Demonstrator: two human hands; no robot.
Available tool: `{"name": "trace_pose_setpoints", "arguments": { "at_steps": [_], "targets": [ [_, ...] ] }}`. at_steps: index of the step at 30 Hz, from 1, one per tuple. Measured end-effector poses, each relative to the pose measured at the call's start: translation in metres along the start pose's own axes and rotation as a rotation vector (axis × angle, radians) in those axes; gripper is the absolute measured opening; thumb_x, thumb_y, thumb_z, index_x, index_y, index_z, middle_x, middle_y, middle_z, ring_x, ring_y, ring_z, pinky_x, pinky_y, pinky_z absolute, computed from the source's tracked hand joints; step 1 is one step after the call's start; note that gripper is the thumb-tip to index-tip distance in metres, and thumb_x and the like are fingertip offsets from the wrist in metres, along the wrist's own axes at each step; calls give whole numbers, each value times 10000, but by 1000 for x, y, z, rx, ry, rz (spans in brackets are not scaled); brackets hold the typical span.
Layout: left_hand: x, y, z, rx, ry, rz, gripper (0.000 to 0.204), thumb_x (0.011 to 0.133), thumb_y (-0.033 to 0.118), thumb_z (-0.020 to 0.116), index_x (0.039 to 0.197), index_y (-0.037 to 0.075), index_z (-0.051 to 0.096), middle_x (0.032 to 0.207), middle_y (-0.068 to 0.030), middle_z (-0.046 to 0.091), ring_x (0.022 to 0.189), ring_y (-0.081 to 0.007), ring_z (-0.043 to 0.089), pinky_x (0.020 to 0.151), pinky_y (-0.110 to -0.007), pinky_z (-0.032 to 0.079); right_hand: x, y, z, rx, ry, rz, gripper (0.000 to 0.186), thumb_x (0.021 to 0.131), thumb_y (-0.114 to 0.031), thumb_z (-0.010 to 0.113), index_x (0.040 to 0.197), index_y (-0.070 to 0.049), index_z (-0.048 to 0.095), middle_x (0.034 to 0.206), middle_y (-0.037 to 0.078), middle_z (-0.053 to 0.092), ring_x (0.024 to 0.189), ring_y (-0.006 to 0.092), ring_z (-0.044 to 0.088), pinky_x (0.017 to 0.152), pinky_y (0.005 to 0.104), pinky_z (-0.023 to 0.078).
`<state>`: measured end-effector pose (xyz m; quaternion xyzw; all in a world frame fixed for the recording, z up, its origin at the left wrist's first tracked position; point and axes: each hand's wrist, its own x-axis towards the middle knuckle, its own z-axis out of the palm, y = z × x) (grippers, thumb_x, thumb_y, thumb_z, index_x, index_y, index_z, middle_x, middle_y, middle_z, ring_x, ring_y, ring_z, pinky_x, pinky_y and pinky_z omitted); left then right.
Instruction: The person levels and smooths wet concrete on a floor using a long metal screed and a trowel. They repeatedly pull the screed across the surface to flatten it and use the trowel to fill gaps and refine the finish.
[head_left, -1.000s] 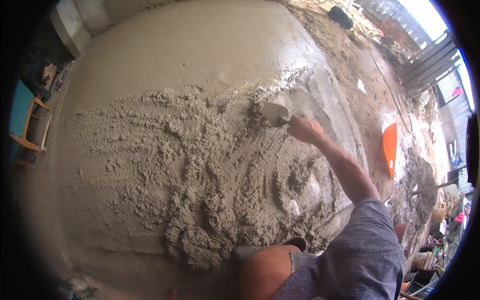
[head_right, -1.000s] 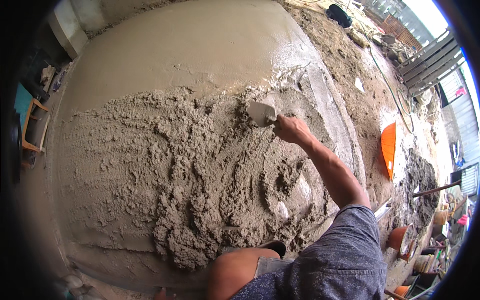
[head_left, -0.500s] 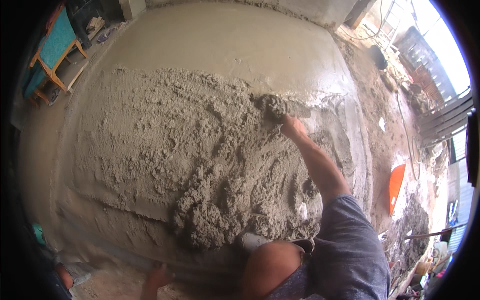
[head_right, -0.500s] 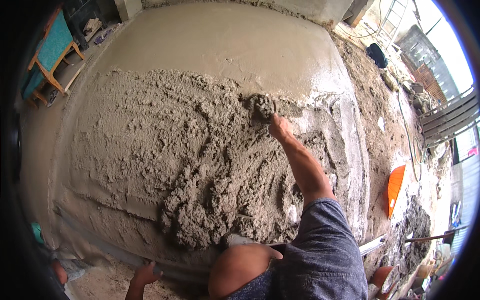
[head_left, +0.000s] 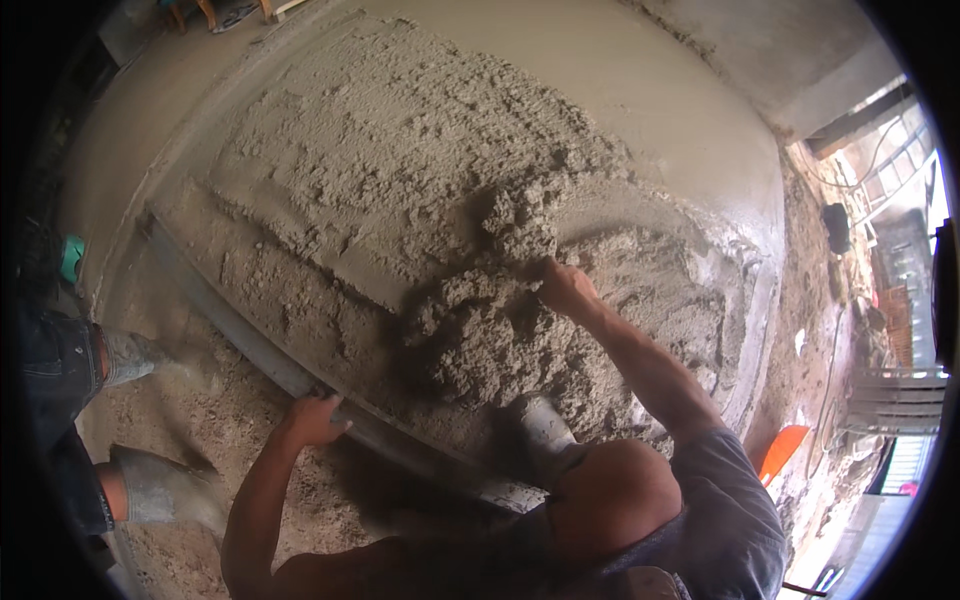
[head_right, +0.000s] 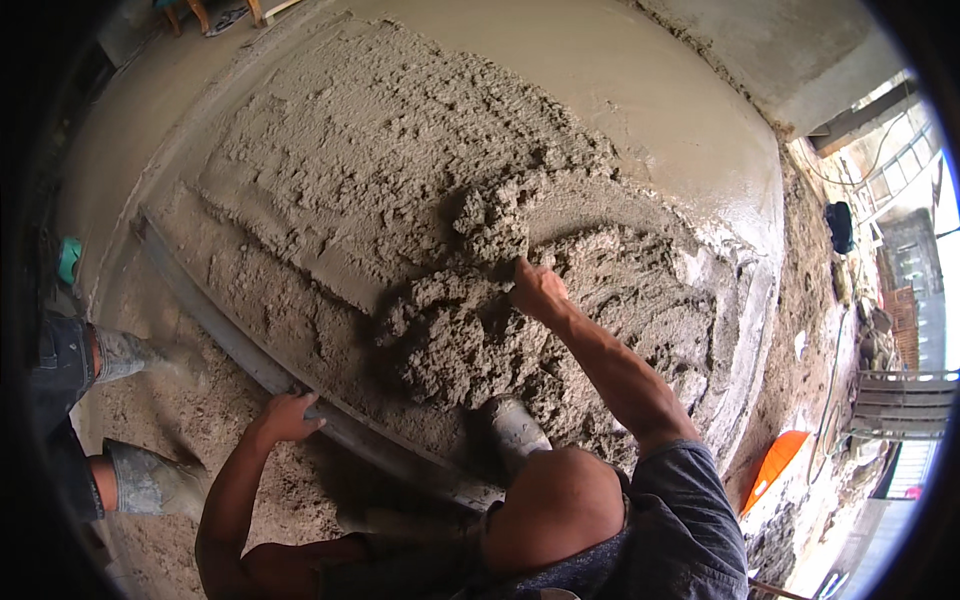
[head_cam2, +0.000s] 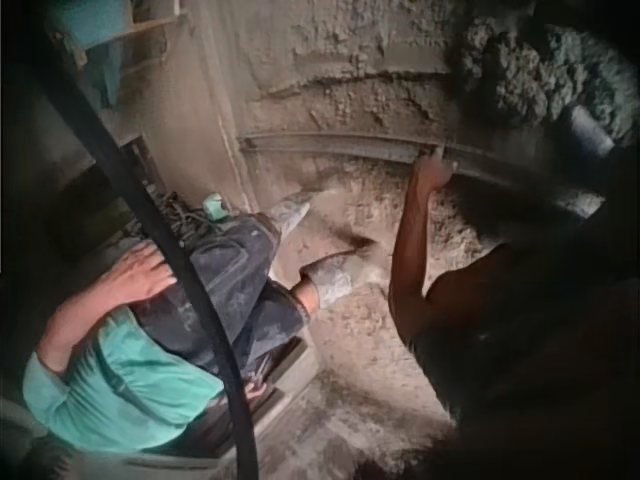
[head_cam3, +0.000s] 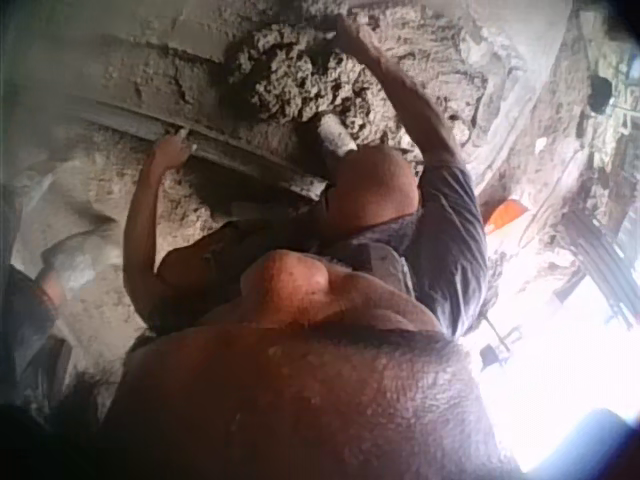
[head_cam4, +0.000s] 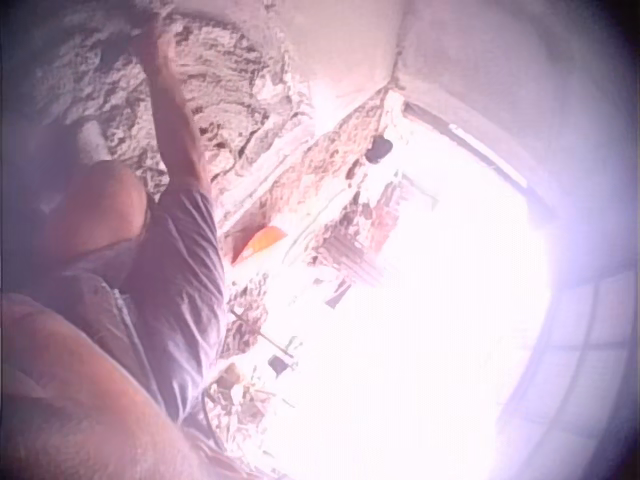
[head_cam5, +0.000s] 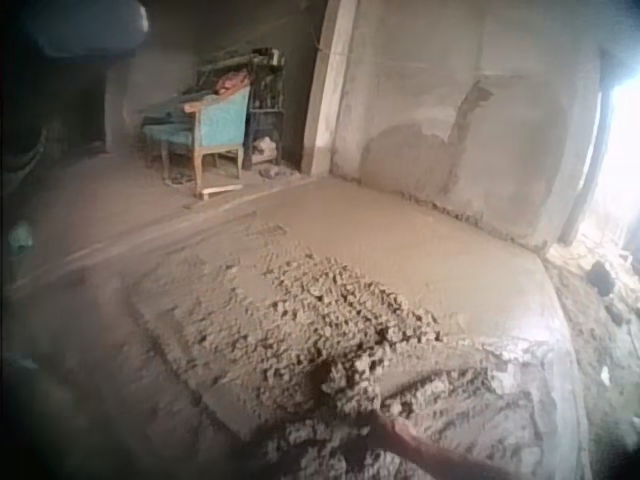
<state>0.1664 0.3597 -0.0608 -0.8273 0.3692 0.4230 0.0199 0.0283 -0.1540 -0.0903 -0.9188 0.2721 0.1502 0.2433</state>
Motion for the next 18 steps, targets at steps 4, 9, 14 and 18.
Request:
{"name": "trace_pose_setpoints", "arguments": {
  "at_steps": [4,9,14,18],
  "targets": [
    [5,9,-17,-104,-91,-85,731,881,446,667,1436,9,482,1217,-273,650,1175,-392,614,1024,-443,468,-18,-26,29,-236,27,-377,379,1003,-66,443,1376,-6,474,997,60,544,533,93,494,382,221,385],
    [13,-9,-9,-234,-149,-124,758,902,406,675,1494,14,407,1424,-267,521,1337,-368,506,1110,-430,404,-26,-74,44,-868,-53,-684,513,1064,-159,317,1516,68,233,868,70,541,579,107,466,412,205,389],
    [-18,10,-13,-220,-218,-293,865,909,411,665,1555,6,257,1589,-239,302,1472,-366,306,1190,-477,286,29,34,-39,-515,276,-261,439,1106,-198,220,1521,-71,288,942,115,575,492,57,340,328,197,300],
    [-2,13,9,22,-162,-22,912,891,423,670,1552,-23,226,1537,-303,349,1454,-437,297,1223,-489,174,106,184,-142,-15,478,491,291,998,-122,425,1268,-30,487,732,109,620,581,211,603,439,375,481]
  ]
}}
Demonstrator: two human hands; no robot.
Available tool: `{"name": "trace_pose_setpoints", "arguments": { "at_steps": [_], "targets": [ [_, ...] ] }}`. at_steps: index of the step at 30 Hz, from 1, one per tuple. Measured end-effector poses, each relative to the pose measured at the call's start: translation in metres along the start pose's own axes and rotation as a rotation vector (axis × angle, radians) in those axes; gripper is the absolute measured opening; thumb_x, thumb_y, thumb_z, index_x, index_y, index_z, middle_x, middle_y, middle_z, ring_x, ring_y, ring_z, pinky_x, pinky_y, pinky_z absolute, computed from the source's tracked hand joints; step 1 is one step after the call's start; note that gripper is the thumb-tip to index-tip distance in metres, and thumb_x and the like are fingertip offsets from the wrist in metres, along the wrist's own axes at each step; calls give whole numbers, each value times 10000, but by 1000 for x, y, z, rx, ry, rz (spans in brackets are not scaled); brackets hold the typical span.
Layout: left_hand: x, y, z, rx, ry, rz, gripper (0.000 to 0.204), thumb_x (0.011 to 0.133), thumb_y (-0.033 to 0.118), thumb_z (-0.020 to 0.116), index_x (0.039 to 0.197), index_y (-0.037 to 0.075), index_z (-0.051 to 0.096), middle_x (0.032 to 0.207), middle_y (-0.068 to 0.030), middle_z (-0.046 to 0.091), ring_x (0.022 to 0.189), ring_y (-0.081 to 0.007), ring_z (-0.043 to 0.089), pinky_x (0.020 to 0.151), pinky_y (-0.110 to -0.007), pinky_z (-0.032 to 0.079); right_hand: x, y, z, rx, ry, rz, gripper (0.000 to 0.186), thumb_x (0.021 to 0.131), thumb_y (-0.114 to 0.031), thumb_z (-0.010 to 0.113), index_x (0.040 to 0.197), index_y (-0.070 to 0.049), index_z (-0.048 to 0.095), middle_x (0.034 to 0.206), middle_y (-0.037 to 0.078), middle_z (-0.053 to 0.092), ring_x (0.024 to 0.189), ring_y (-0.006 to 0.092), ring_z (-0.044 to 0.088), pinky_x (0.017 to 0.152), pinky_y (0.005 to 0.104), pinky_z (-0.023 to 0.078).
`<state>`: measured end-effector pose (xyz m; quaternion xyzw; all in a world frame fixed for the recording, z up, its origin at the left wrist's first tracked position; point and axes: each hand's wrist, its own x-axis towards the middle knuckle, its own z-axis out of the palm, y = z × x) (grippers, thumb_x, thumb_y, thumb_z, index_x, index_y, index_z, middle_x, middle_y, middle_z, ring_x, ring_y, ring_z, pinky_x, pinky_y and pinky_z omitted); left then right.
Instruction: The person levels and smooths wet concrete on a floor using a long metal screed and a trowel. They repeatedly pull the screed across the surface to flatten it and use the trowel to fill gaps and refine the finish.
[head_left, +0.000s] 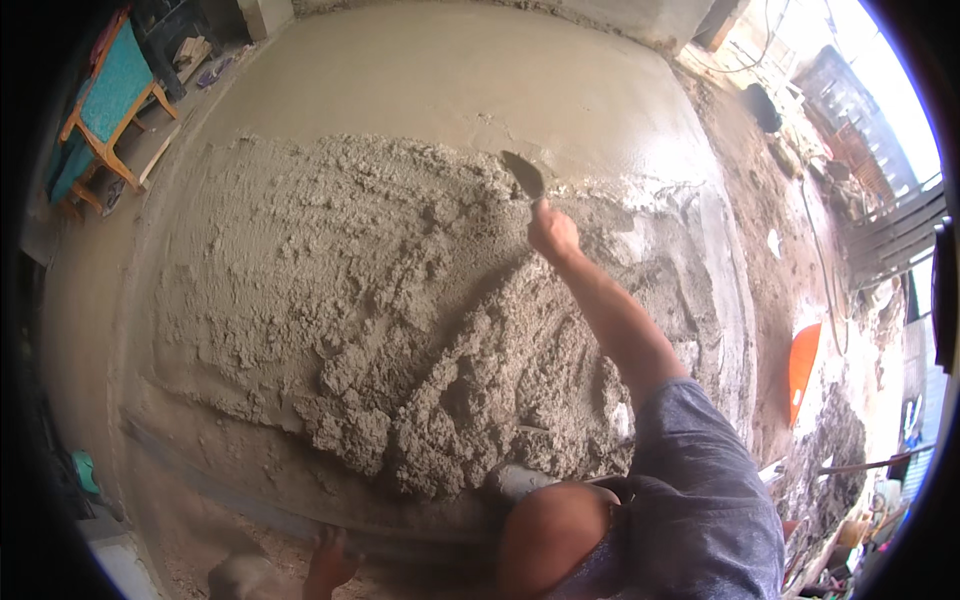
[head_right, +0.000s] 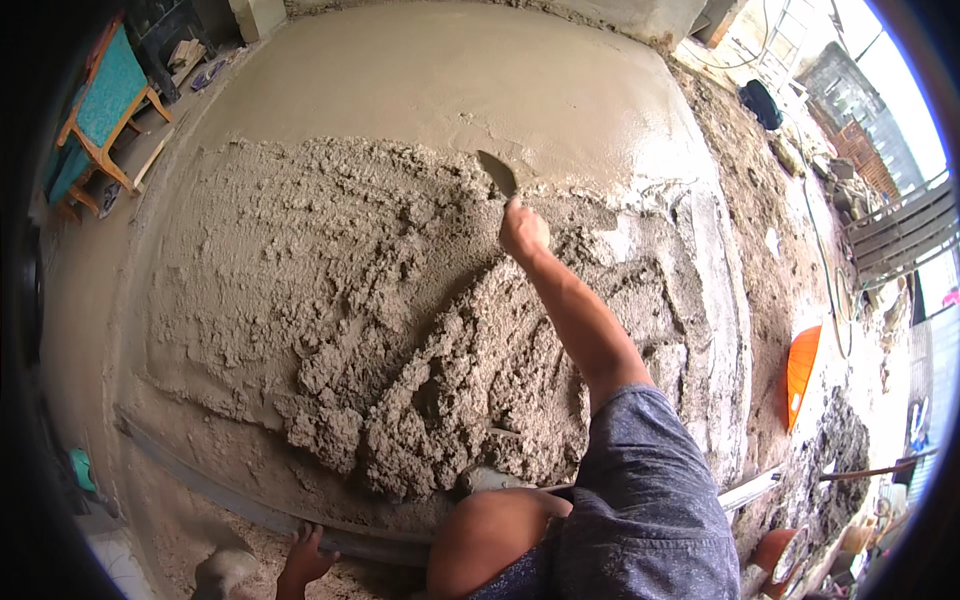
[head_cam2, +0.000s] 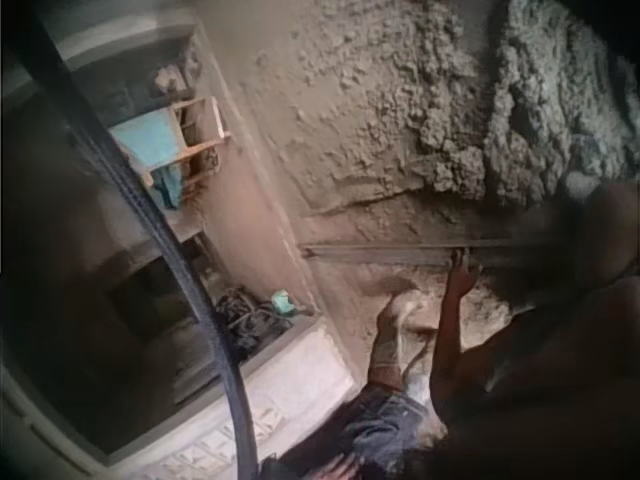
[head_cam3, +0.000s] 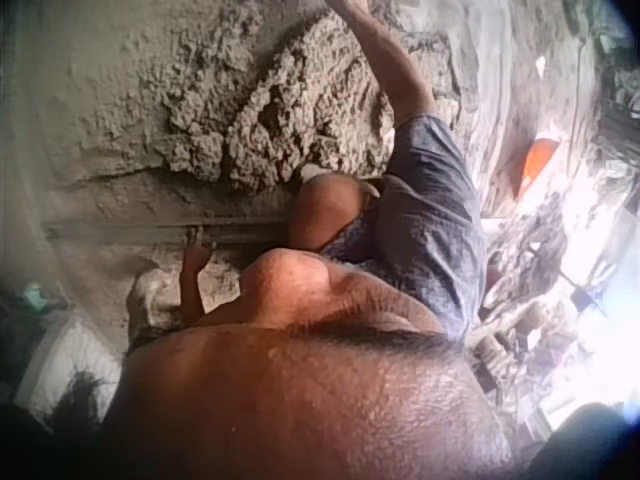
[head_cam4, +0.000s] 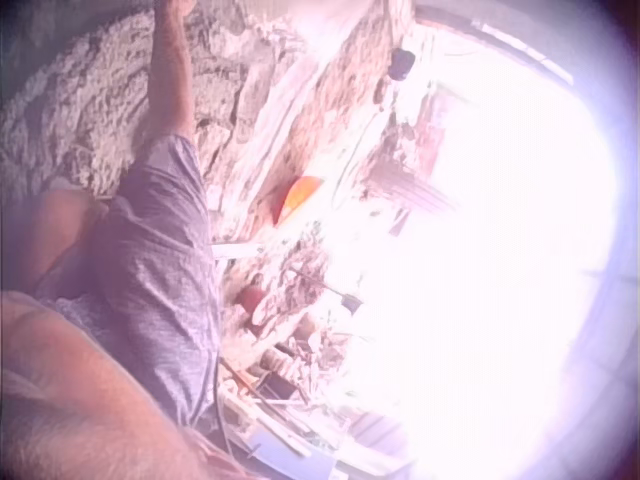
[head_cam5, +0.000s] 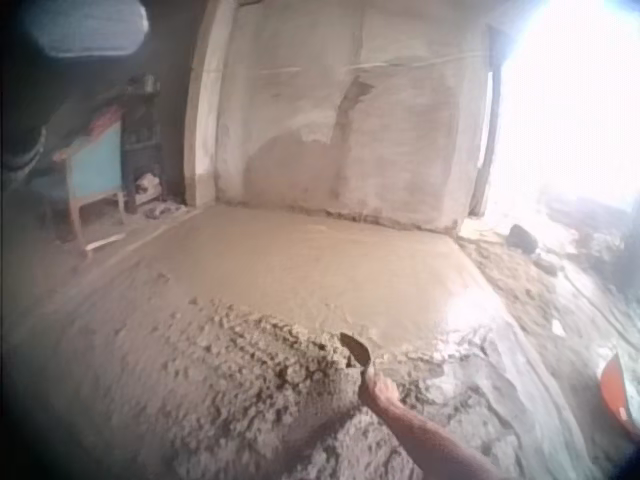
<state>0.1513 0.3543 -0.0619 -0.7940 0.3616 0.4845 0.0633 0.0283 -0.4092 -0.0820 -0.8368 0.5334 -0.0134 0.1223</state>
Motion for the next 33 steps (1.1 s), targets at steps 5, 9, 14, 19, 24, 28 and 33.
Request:
{"name": "trace_pose_setpoints", "arguments": {
  "at_steps": [5,9,14,19,24,28,33],
  "targets": [
    [-4,4,-25,-230,-127,-75,899,880,434,664,1545,-12,258,1547,-291,337,1455,-421,298,1230,-505,149,21,-24,8,-90,-148,-148,388,879,-101,524,1265,-75,500,1041,246,682,1031,408,665,821,504,541],
    [-6,-9,-8,-122,64,-8,882,876,469,656,1540,14,296,1546,-277,351,1459,-406,304,1223,-500,171,-51,-96,37,-39,-386,-232,347,895,-133,537,1223,-32,481,958,244,682,899,401,688,726,497,550],
    [-7,-23,6,-200,107,50,835,887,495,643,1541,79,334,1553,-269,343,1464,-414,289,1229,-480,186,-165,-156,39,-109,-423,-507,415,866,-112,552,1246,22,452,1006,312,683,927,485,679,779,516,549],
    [-4,-27,12,-159,193,111,774,915,458,621,1534,81,349,1548,-262,356,1470,-407,283,1237,-449,167,-258,-179,62,-70,-596,-756,389,912,-90,530,1261,53,437,762,173,627,601,270,611,455,394,472],
    [-19,-38,17,-181,170,79,803,919,473,607,1554,81,310,1551,-259,347,1472,-375,290,1249,-445,116,-363,-243,80,-199,-678,-965,440,929,-198,595,1262,56,460,827,197,668,665,294,666,560,406,543],
    [-2,-34,0,-255,98,122,790,927,465,597,1546,59,321,1530,-262,385,1473,-381,289,1244,-458,108,-356,-240,70,-142,-619,-1061,383,926,-204,596,1189,57,501,834,215,697,734,355,707,627,449,573],
    [-15,-35,11,-276,84,-48,830,848,450,692,1547,149,360,1603,-221,285,1489,-445,215,1198,-501,252,-260,-141,6,-118,-384,-629,417,940,-133,486,1347,-74,414,996,195,664,732,293,701,550,439,556]
  ]
}}
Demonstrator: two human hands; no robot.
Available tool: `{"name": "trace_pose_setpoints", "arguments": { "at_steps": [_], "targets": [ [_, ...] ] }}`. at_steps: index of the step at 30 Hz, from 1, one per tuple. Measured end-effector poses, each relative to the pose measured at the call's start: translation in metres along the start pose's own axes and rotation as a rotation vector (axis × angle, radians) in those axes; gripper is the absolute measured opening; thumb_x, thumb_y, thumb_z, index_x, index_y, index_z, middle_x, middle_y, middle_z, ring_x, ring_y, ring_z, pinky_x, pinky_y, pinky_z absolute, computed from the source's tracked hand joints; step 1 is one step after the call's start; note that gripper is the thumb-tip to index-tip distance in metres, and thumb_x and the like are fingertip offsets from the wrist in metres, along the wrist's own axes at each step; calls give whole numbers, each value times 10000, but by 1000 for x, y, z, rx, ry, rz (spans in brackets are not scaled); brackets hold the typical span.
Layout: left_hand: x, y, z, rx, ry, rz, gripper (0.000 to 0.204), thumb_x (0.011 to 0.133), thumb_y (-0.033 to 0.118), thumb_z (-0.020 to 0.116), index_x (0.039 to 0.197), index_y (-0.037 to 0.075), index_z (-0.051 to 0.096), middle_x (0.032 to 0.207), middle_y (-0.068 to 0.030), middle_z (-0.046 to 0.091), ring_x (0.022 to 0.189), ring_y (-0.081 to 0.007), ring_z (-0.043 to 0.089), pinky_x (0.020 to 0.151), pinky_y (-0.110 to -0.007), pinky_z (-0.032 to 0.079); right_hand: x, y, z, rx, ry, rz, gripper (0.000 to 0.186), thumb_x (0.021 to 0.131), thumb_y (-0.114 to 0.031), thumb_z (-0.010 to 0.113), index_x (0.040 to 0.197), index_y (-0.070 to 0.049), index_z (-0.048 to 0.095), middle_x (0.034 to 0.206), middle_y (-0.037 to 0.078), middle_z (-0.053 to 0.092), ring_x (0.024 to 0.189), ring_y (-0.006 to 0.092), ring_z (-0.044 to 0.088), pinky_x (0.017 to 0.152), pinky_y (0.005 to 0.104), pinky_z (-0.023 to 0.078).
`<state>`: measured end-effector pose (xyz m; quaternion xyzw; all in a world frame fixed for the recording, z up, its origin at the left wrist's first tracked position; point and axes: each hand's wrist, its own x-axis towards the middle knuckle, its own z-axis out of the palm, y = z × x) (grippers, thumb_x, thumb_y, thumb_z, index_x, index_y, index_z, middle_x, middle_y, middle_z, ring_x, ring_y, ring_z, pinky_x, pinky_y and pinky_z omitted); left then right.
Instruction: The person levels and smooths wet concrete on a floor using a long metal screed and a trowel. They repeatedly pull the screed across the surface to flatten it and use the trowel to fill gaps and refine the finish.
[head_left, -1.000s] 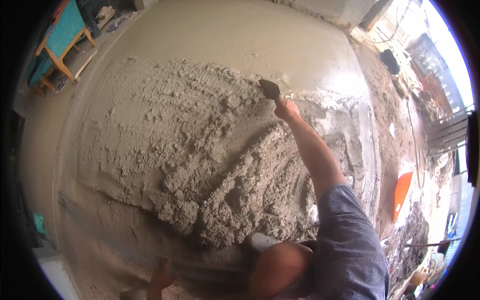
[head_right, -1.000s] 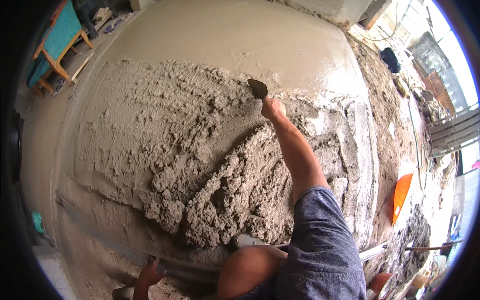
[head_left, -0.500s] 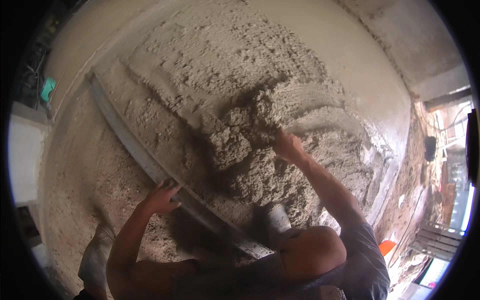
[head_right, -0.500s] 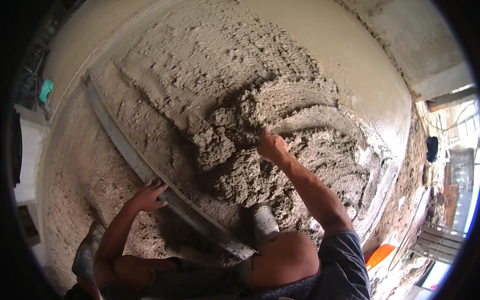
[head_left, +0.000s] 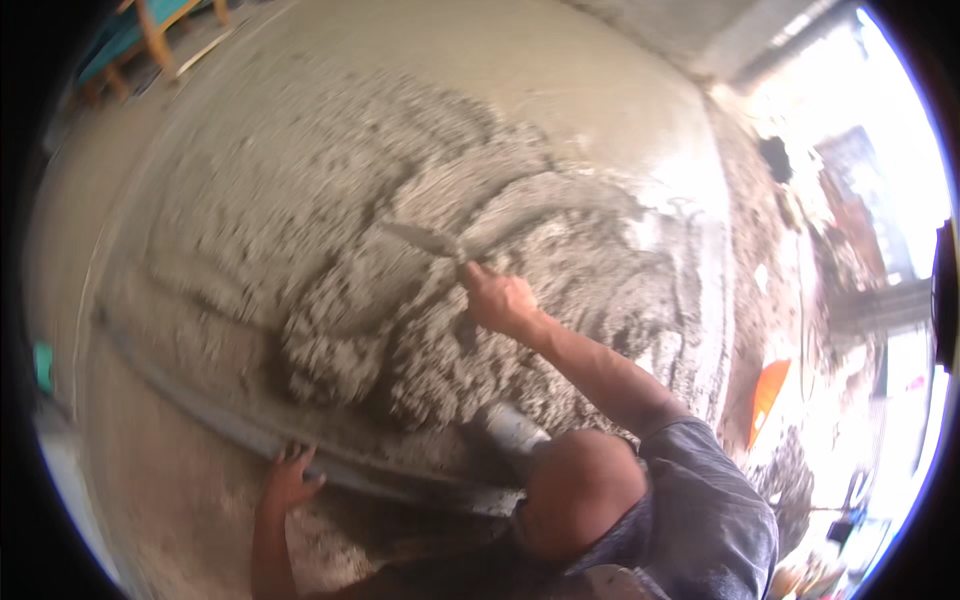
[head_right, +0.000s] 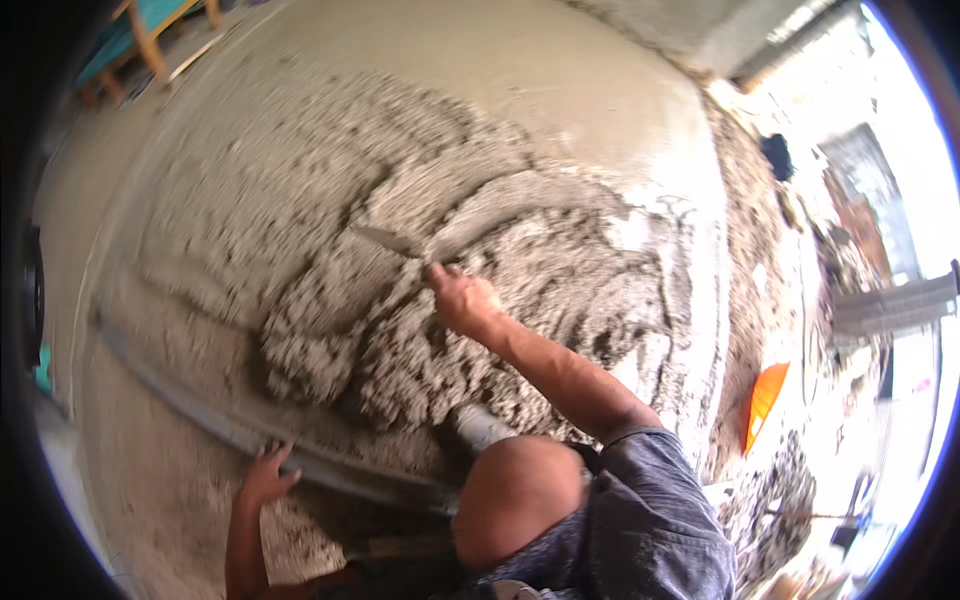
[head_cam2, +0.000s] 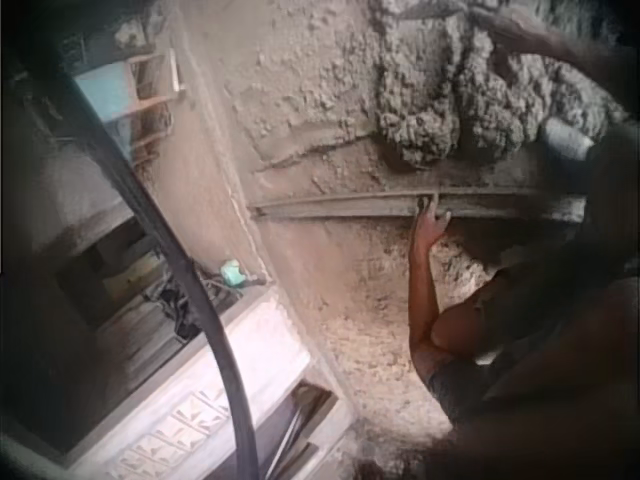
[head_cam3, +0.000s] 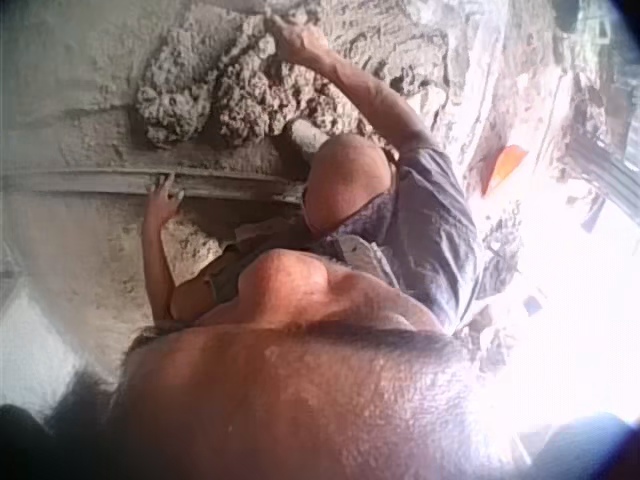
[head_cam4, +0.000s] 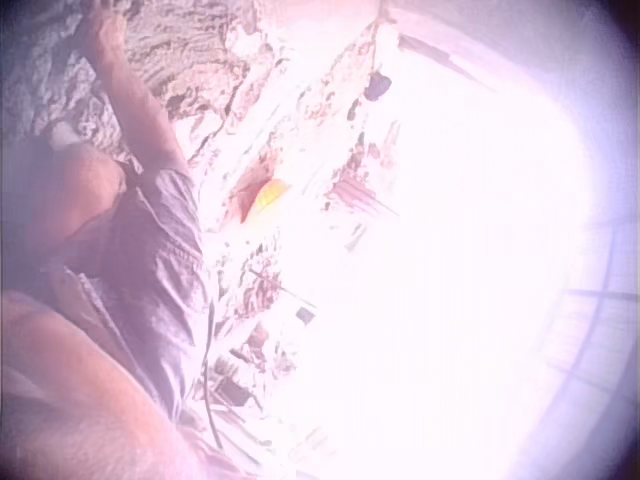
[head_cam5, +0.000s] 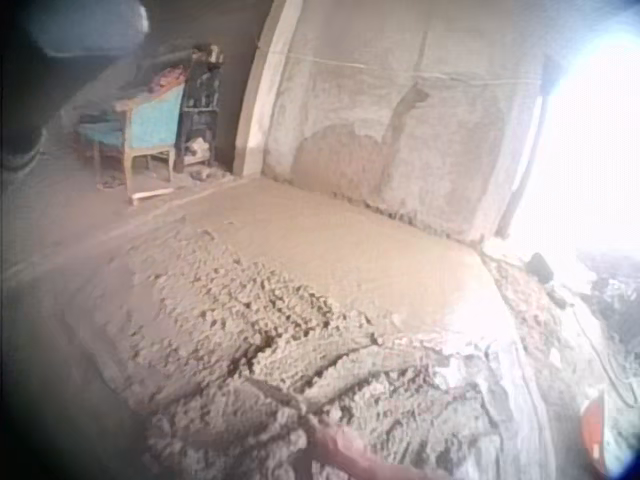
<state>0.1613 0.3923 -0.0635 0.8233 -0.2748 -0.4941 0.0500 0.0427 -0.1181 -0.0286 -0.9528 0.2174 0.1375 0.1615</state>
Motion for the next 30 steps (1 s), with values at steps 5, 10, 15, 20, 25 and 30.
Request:
{"name": "trace_pose_setpoints", "arguments": {
  "at_steps": [5,10,15,20,25,30],
  "targets": [
    [11,48,-10,84,-78,-52,848,846,404,686,1551,90,335,1575,-218,350,1468,-503,215,1191,-528,242,-30,300,-40,115,398,817,305,920,-144,475,1214,-76,524,1025,252,695,990,435,669,829,518,518],
    [10,50,-10,85,-35,-19,829,852,365,693,1532,42,346,1547,-234,384,1458,-468,271,1203,-516,223,-27,298,-14,73,205,676,371,934,-62,484,1292,37,484,809,163,657,697,268,647,538,420,508],
    [0,41,-12,44,-8,-25,790,860,348,695,1508,24,380,1506,-277,416,1449,-415,320,1223,-482,185,-24,158,22,164,38,336,329,918,-36,459,1238,40,441,615,55,467,505,176,462,351,337,292],
    [8,28,-5,22,42,75,764,881,371,674,1516,62,382,1527,-305,359,1460,-406,304,1237,-459,153,-80,31,60,150,-183,17,336,888,-61,491,1221,-29,470,651,166,593,511,351,572,456,490,436],
    [-3,-2,6,83,114,180,740,900,383,654,1523,93,381,1534,-305,339,1455,-392,316,1248,-429,132,-121,-60,82,75,-216,-277,422,859,-81,545,1261,-1,445,862,243,649,711,430,663,562,540,491],
    [0,0,1,49,49,162,747,895,409,654,1518,90,391,1527,-294,362,1460,-414,296,1232,-450,182,-131,-45,81,-21,-258,-386,409,882,-112,550,1265,3,464,894,203,626,700,386,663,592,509,526]
  ]
}}
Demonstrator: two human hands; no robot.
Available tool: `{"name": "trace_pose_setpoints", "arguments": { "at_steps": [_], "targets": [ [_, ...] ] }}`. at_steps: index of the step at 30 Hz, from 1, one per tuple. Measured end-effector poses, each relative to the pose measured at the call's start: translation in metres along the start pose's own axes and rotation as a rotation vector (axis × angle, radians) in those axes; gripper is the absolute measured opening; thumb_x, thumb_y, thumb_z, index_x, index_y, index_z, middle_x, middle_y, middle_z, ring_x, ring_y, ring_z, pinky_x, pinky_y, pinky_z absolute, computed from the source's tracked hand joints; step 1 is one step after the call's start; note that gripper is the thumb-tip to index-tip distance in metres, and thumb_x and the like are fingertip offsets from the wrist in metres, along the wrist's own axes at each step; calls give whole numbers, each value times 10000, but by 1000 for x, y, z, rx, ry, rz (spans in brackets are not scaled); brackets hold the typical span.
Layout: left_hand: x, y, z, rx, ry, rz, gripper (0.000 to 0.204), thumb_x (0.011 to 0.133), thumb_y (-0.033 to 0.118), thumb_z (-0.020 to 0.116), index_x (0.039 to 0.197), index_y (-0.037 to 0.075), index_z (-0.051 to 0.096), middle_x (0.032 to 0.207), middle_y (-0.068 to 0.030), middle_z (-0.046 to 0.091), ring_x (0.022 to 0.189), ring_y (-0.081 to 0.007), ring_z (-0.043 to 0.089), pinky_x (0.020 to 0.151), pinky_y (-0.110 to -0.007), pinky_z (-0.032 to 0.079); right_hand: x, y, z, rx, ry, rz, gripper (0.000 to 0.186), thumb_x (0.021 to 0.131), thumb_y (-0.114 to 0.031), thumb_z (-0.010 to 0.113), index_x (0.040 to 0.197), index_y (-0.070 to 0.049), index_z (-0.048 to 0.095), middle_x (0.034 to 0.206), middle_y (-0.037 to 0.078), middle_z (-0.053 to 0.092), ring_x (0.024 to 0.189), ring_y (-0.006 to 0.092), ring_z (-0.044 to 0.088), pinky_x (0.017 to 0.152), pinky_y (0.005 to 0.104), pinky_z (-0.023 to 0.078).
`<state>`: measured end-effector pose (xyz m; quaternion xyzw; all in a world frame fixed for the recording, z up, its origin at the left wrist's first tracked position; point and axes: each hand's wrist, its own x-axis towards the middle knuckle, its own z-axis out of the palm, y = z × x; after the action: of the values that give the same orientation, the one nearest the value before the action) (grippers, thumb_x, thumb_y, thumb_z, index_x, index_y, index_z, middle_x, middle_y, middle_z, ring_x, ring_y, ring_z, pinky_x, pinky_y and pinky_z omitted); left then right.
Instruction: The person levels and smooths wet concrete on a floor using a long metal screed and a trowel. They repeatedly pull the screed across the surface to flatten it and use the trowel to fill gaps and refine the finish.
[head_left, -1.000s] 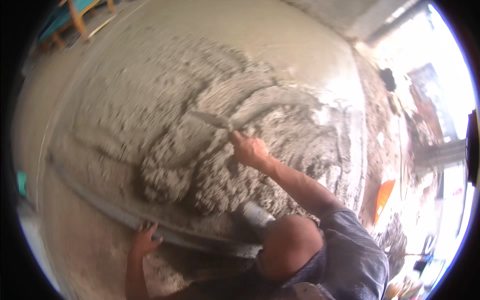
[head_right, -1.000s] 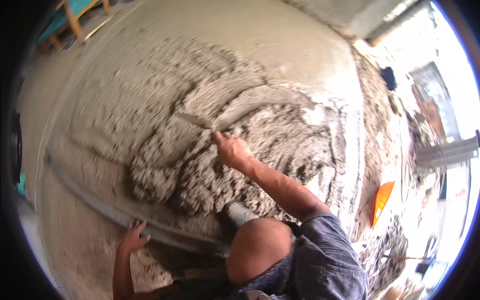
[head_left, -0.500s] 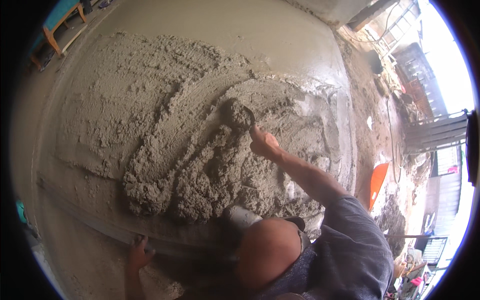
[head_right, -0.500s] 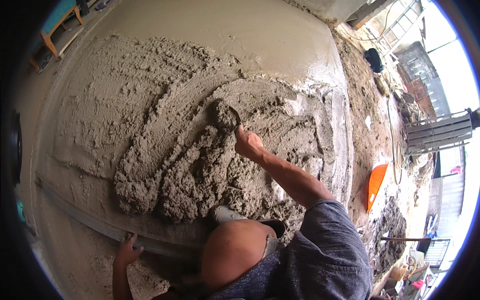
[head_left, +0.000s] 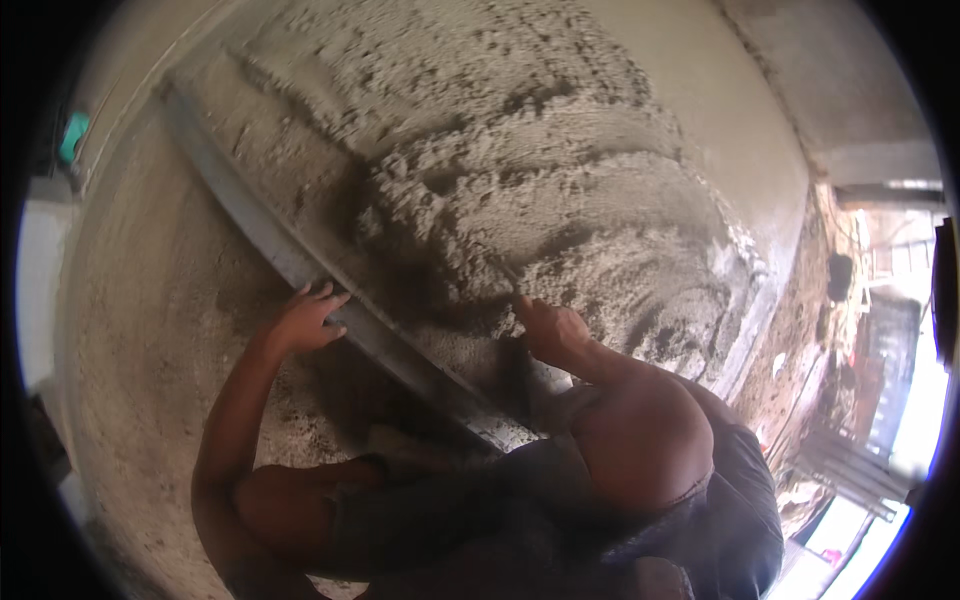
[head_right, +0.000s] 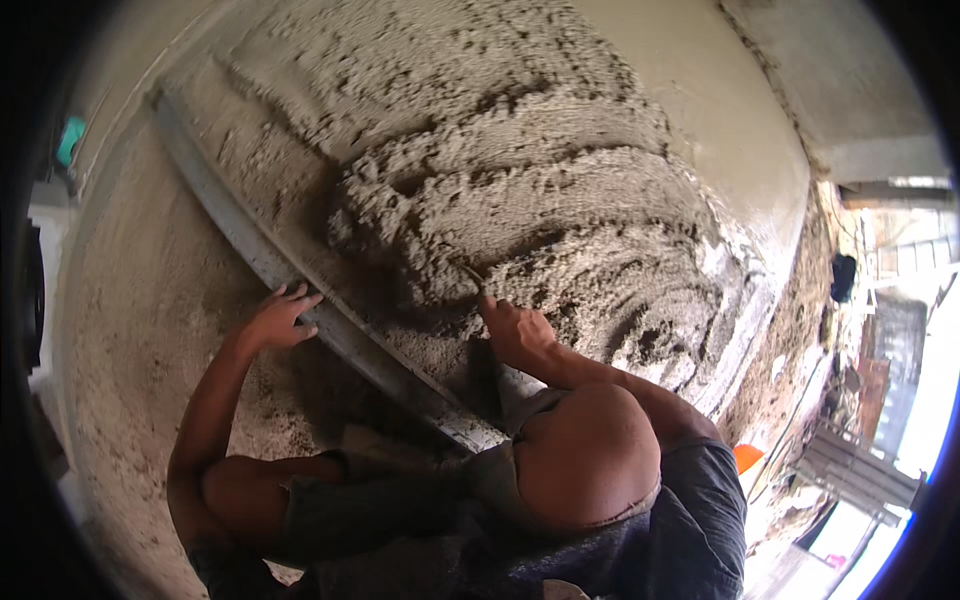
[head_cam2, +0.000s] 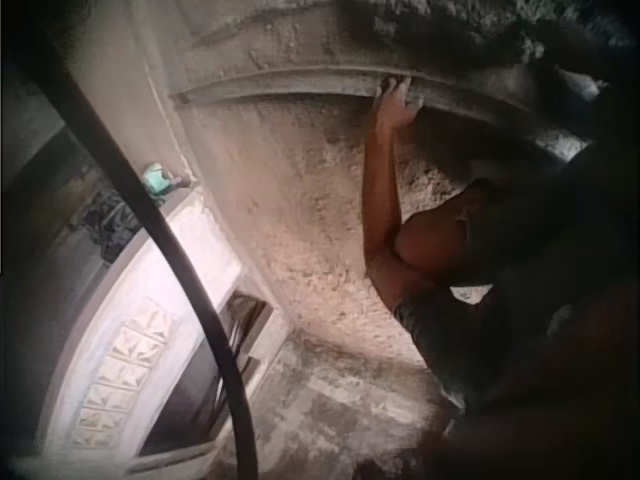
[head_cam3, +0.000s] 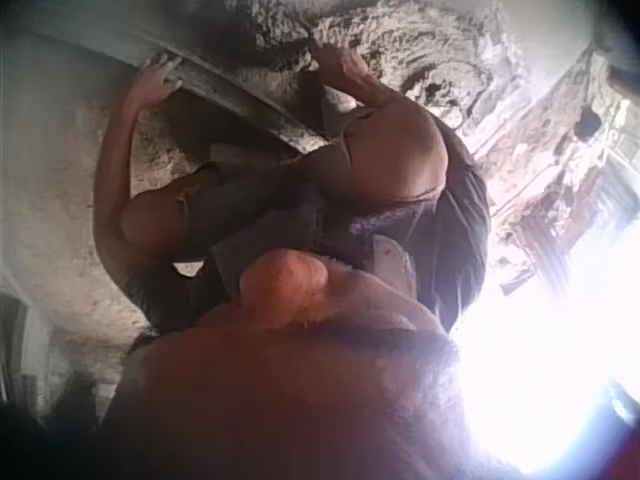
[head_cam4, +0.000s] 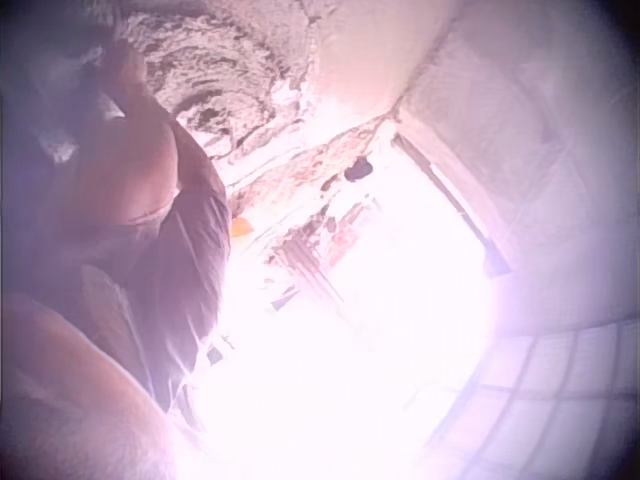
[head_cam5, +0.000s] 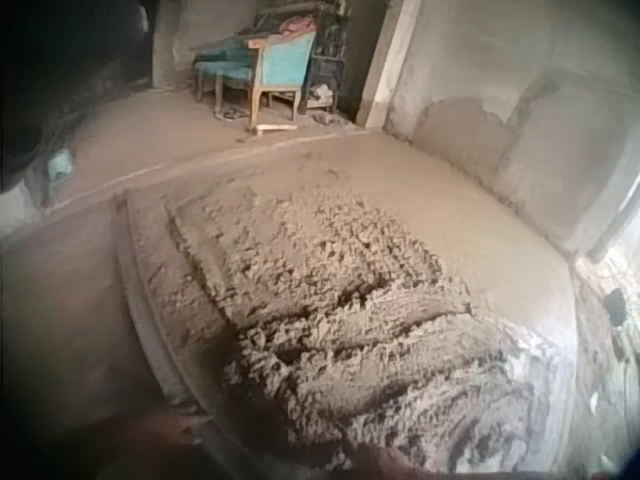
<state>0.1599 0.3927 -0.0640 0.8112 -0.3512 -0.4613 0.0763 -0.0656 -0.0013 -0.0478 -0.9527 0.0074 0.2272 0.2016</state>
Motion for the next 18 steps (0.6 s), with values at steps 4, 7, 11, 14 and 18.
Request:
{"name": "trace_pose_setpoints", "arguments": {
  "at_steps": [4,7,11,14,18],
  "targets": [
    [20,-17,13,26,13,-40,771,840,472,683,1503,160,442,1571,-215,351,1479,-420,258,1190,-501,276,-29,68,-33,-164,104,-71,317,974,-160,488,1270,-47,484,957,188,628,722,320,678,523,448,523],
    [-5,20,-13,-195,0,-212,780,821,373,728,1495,101,444,1524,-250,415,1472,-450,261,1184,-502,272,-44,154,-74,87,184,564,247,1051,-199,404,1264,-124,503,992,142,637,658,203,650,394,310,438],
    [27,40,-18,-42,-149,-215,768,896,413,658,1528,87,368,1516,-222,422,1425,-429,361,1149,-477,336,-133,351,-85,75,693,1263,258,963,-85,412,1194,-54,522,977,204,681,840,379,686,680,477,552],
    [34,38,-4,-17,-167,-143,699,984,448,561,1574,165,313,1516,-192,451,1370,-416,441,1089,-525,399,-171,411,-71,158,670,1398,293,928,-119,463,1193,-6,512,1035,278,672,999,430,671,837,527,529],
    [11,44,-13,-47,-107,-315,760,874,353,699,1502,38,408,1437,-256,516,1342,-414,488,1101,-446,397,-95,337,-44,136,528,1223,274,929,-53,459,1180,42,510,1081,290,661,998,430,678,860,502,552]
  ]
}}
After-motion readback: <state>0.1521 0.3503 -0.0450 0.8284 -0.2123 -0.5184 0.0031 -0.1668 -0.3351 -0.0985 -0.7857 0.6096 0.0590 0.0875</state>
